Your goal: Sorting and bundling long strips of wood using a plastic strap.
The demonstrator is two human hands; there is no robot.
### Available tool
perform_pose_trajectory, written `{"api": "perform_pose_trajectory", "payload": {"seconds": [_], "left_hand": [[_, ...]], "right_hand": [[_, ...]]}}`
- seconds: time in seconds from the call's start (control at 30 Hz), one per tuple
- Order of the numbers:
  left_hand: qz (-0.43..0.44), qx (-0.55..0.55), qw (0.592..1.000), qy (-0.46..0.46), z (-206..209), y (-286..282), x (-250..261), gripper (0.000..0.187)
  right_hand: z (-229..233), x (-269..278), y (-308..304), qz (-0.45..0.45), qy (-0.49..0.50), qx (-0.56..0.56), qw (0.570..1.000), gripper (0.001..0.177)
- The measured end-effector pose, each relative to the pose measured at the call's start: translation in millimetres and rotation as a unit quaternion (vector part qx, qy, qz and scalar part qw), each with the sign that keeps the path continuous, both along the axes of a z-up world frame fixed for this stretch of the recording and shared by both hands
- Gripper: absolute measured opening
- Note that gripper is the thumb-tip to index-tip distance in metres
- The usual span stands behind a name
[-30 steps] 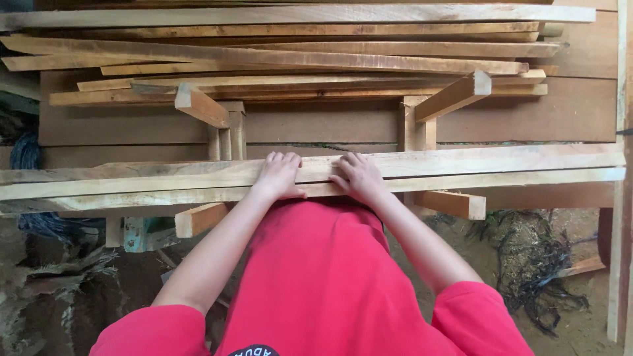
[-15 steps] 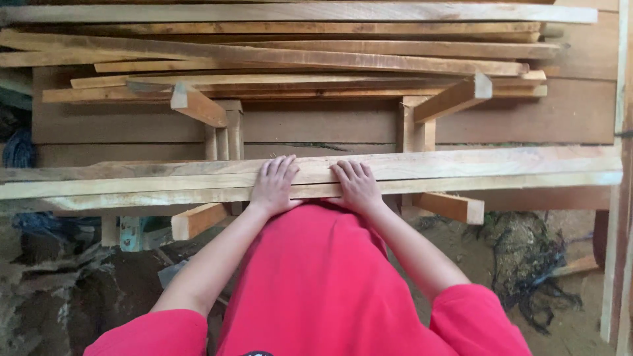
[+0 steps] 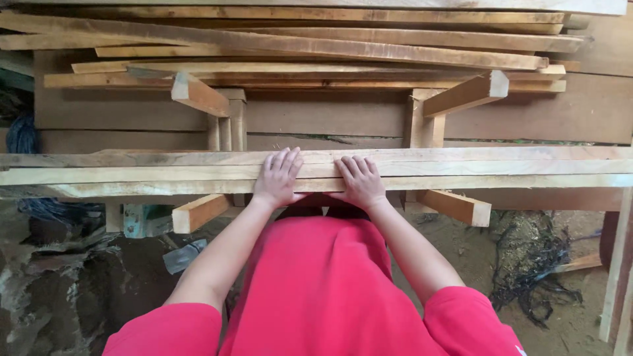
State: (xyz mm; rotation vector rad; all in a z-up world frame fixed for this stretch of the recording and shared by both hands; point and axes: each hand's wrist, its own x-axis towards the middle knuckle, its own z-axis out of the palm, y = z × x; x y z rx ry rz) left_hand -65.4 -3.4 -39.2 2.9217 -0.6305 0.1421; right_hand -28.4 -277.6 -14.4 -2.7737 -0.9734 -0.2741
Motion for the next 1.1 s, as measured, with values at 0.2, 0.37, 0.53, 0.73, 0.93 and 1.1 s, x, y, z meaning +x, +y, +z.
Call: {"api": "perform_pose_trajectory", "payload": {"seconds": [0.2,0.37,0.53,0.73,0.93,1.1], "left_hand": [[-0.005,0.055,0.998,0.001,-3.9,1.3,-3.6,0.112],[0.001,0.054,0.998,0.036,9.6,1.8,-1.0,0.110],[0.011,0.031,0.998,0.062,10.6,-5.4,-13.6,0.112],[0.002,0.075,0.995,0.068,13.6,1.8,-10.0,0.107],[0.014,0.057,0.998,0.026,7.0,1.9,-1.0,0.109],[0.008,0.036,0.998,0.053,17.8,1.9,-0.2,0.106]], "right_hand": [[-4.2,-1.0,-2.4,0.003,0.005,0.015,1.000,0.100],[28.9,2.9,3.1,-0.008,0.077,0.018,0.997,0.096],[31.0,-9.4,-6.9,-0.006,0.132,-0.021,0.991,0.093],[6.2,-7.5,-4.5,0.010,0.165,-0.044,0.985,0.098],[28.8,2.9,-0.2,-0.001,0.163,-0.021,0.986,0.098],[29.7,0.8,2.7,-0.017,0.166,-0.048,0.985,0.098]]}}
